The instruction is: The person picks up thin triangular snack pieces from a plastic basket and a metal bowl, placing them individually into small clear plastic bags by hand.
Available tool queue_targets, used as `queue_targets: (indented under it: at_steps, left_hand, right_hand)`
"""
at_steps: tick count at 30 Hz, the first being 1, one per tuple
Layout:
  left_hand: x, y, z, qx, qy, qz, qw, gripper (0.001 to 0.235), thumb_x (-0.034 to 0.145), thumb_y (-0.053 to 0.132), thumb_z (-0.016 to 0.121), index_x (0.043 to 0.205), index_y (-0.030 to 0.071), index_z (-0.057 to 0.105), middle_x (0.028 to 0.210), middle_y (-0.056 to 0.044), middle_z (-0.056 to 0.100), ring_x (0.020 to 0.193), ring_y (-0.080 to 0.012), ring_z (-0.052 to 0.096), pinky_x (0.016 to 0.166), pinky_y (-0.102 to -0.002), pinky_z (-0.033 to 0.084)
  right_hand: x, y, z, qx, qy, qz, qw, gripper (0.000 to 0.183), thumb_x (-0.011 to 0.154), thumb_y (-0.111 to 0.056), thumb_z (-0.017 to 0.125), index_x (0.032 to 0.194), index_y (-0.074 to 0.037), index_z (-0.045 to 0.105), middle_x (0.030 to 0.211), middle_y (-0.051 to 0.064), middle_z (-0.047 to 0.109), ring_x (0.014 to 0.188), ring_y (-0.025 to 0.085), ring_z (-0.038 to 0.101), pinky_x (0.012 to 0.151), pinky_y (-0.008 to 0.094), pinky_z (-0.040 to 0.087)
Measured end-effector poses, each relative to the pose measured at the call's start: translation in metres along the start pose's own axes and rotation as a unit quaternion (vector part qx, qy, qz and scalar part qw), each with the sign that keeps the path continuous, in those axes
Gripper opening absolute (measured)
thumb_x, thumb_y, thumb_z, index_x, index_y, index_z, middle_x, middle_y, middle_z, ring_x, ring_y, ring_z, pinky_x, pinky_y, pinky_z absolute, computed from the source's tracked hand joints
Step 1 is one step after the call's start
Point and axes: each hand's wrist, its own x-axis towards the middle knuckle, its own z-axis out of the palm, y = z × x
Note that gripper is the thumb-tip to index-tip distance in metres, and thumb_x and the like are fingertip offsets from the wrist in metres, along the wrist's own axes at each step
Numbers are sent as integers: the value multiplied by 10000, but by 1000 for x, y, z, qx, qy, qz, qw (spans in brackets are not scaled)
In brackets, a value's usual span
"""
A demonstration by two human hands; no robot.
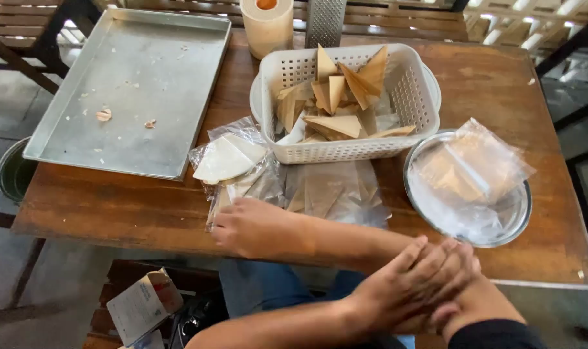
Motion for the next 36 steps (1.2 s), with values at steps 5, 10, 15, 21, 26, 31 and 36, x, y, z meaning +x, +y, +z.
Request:
queue_targets:
  at_steps: [5,10,15,21,26,31,36]
  left_hand:
    - [4,-39,-7,-178,22,-29,983,468,1078,359,385,1372,52,581,1339,-188,646,1193,-356,619,1004,-462,475]
    - [-28,-67,-8,-221,-46,-80,971,622,975,430,596,1433,12,548,1381,-244,587,1266,-424,520,1172,-516,362]
    - [-33,-128,-56,-42,-6,-142,989,755,983,684,471,1270,5,635,1259,-158,652,1202,-314,585,1062,-474,418]
    - [-66,-157,-37,-118,31,-222,967,361,1026,248,621,1291,14,547,1184,-127,687,1090,-243,652,1008,-379,526]
    - [-75,-148,-37,-172,36,-245,953,299,1032,198,629,1277,26,622,1225,-112,694,1064,-251,679,919,-404,503]
    - [-79,-137,-31,-214,24,-259,942,282,1024,200,626,1254,38,645,1243,-106,703,1100,-245,681,949,-418,507]
    - [-77,-135,-34,-224,38,-260,939,252,1024,180,622,1218,23,659,1219,-119,715,1063,-243,691,918,-406,514]
  right_hand:
    - [5,7,-17,-9,8,2,1000,109,969,-143,562,883,-92,605,880,75,646,778,271,648,663,416,477]
    - [-18,14,-26,12,36,69,997,334,1059,-258,524,838,-55,672,836,101,684,780,335,658,748,448,527]
    - [-78,8,-64,32,45,102,993,272,1013,-318,475,1043,-63,567,1066,128,614,981,326,571,907,472,460]
    - [-132,-18,-157,31,143,246,958,259,965,-125,707,1220,-106,672,1309,80,667,1216,275,623,1074,428,454]
    - [-196,-12,-213,-157,127,364,909,192,961,-77,776,1141,-27,729,1106,87,753,1026,218,709,1109,377,542]
    - [-238,-3,-213,-122,35,585,801,180,1011,-276,672,1115,-143,732,1130,5,761,1025,209,702,848,406,482]
    - [-273,16,-186,-208,-25,581,786,430,979,-460,654,1240,-123,711,1342,83,701,1175,245,676,975,435,550]
